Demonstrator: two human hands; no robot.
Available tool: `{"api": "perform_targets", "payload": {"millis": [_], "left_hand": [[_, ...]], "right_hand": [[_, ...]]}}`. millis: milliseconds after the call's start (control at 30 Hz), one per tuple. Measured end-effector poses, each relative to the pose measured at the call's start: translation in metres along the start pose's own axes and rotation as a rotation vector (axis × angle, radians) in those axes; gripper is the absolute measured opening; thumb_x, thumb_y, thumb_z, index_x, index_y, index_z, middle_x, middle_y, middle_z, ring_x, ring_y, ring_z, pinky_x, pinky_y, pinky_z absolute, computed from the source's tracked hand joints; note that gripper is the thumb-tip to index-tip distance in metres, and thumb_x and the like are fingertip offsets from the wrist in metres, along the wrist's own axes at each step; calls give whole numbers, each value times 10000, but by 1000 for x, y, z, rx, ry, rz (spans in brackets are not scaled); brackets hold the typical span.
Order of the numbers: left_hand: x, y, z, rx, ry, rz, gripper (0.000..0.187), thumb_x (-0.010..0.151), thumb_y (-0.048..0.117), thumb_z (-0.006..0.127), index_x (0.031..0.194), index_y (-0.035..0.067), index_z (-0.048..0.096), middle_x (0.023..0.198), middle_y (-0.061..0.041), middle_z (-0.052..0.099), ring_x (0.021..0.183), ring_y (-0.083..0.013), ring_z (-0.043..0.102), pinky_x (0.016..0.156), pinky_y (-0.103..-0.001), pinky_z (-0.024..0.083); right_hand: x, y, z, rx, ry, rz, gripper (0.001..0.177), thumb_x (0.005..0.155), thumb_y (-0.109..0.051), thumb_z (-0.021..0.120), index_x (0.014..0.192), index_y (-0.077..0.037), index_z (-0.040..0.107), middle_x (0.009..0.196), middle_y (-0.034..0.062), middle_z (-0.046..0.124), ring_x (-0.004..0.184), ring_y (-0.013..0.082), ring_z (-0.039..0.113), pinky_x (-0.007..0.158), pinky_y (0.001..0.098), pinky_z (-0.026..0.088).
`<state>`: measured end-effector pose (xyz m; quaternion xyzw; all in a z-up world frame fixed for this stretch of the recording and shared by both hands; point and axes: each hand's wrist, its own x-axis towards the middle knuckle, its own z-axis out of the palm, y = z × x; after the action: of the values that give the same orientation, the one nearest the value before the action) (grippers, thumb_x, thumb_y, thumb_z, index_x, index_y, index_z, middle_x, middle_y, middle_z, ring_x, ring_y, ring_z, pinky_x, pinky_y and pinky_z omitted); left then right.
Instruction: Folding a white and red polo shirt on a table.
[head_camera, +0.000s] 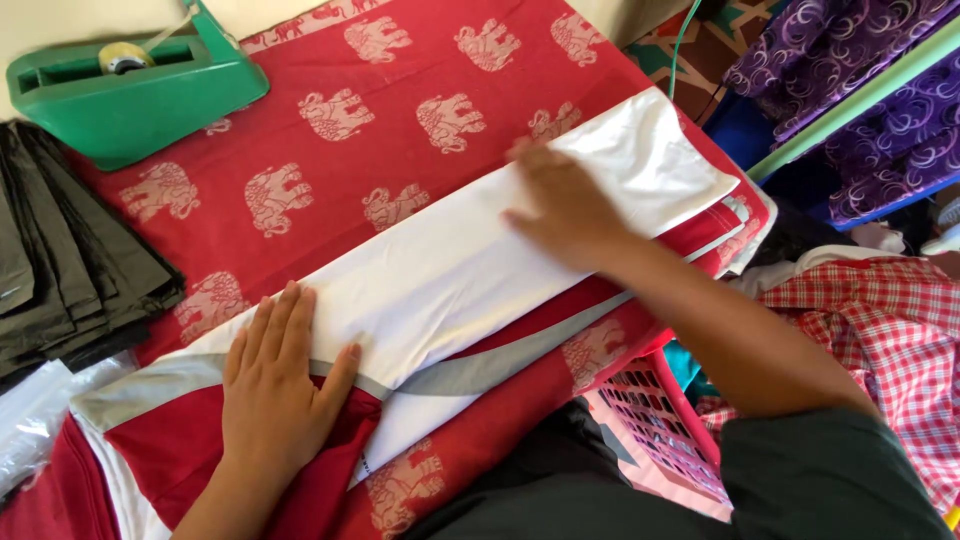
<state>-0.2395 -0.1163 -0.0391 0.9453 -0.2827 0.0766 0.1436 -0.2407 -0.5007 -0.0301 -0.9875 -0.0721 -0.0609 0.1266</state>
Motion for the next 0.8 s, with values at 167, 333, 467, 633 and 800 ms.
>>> {"api": "perform_targets", "payload": {"millis": [167, 333, 467, 633, 800], "left_hand": [[2, 1, -1, -10, -21, -7, 792, 949, 553, 493, 1521, 6, 463, 1592, -185, 467, 1510, -364, 367, 1211, -482, 245], [2, 0, 0, -13, -17, -7, 787, 941, 542, 512, 1523, 15, 465, 1578, -190, 482, 1502, -366, 383, 1205, -492, 255], [-1, -4, -3, -30, -41, 10, 792, 939, 532, 514, 1533, 12, 443, 1602, -179, 449, 1515, -361, 352, 1206, -488, 236], [-19, -13, -15, -13, -34, 98, 753, 941, 479, 511, 1533, 17, 448, 1597, -186, 463, 1515, -357, 373, 1192, -454, 272], [-72, -66, -2, 164, 159, -56, 679, 874, 347, 687, 1388, -95, 645, 1394, -287, 663, 1277, -418, 639, 1082, -484, 518]], "right_hand": [[-19, 67, -39, -107, -121, 314, 775, 1044, -420, 363, 1599, 64, 121, 1685, 254, 132, 1560, 360, 99, 1237, 514, 107], [-32, 93, -28, -139, -42, 313, 791, 1062, -520, 275, 1615, 34, 161, 1702, 229, 128, 1576, 331, 37, 1235, 501, 76], [-38, 96, -23, -157, -4, 305, 778, 1067, -529, 281, 1606, 28, 215, 1689, 229, 189, 1573, 326, 86, 1236, 497, 90], [-58, 77, -32, -191, 426, 85, 404, 1016, -246, 642, 1290, 45, 702, 1397, 218, 661, 1366, 355, 564, 1132, 428, 412], [-97, 105, -34, -360, 583, 271, 311, 920, -196, 800, 1156, 5, 773, 1098, 165, 739, 1079, 331, 675, 924, 404, 531]]}}
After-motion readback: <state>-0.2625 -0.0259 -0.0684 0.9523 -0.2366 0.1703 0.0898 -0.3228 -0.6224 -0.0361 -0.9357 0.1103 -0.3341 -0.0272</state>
